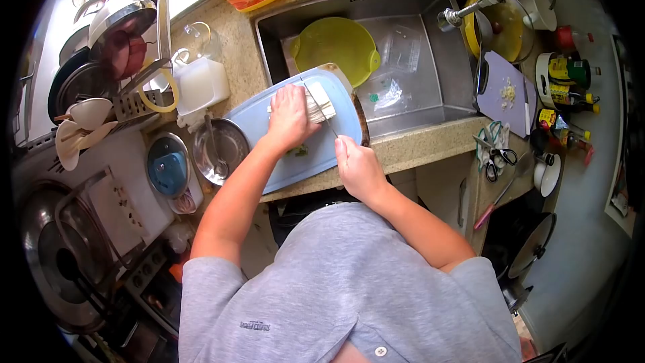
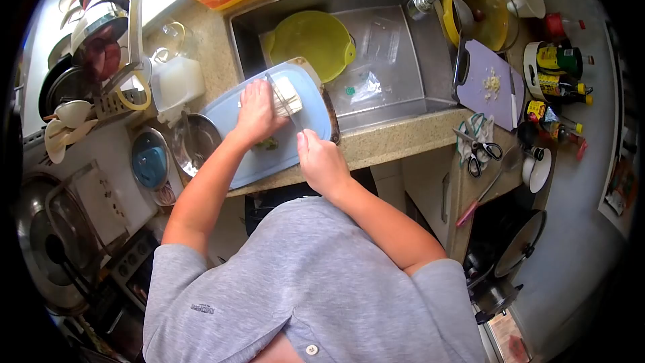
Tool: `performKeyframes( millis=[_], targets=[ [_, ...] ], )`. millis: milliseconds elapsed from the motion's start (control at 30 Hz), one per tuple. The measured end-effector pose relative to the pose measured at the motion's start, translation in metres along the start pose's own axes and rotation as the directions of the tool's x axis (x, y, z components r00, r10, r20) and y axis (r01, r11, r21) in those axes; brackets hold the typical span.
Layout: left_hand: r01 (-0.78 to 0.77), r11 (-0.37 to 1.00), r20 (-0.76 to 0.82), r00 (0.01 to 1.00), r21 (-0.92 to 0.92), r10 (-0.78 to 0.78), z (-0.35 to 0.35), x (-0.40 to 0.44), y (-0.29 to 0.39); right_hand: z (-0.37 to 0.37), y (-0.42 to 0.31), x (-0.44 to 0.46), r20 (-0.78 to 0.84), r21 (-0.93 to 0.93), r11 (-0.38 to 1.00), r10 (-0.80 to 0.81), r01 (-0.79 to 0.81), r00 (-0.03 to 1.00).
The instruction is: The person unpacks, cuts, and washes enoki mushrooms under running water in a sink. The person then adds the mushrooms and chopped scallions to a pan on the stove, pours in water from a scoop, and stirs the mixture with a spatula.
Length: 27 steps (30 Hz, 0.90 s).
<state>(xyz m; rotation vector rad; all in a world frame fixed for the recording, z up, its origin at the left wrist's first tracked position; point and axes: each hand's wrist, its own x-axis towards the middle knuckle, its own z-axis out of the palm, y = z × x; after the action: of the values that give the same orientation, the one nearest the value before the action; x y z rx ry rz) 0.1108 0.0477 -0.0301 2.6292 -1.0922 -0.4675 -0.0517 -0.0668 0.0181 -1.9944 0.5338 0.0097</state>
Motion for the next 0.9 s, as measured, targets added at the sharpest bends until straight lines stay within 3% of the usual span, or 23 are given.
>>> performKeyframes(
  millis=[533, 667, 867, 900],
  targets=[
    [-0.029, 0.999, -0.043, 0.999, -0.023, 0.028, 0.008, 0.002, -0.004, 0.033, 0.027, 0.032, -0.052, -0.089, 0.995, 0.034, -0.039, 0.998],
    [0.017, 1.000, 0.019, 1.000, 0.002, -0.017, -0.003, -0.002, -0.005, 0.019, 0.029, 0.001, -0.026, -0.108, 0.994, 0.025, -0.028, 0.999],
    [0.020, 0.999, -0.040, 0.999, 0.036, -0.019, -0.024, -0.005, 0.009, -0.019, 0.011, -0.029, 0.035, 0.051, 0.998, -0.034, 0.033, 0.999],
    [0.002, 0.999, -0.079, 0.997, 0.042, 0.001, -0.027, -0.004, 0.013, -0.025, 0.011, -0.034, -0.052, 0.083, 0.991, -0.100, 0.104, 0.994]
  ],
)
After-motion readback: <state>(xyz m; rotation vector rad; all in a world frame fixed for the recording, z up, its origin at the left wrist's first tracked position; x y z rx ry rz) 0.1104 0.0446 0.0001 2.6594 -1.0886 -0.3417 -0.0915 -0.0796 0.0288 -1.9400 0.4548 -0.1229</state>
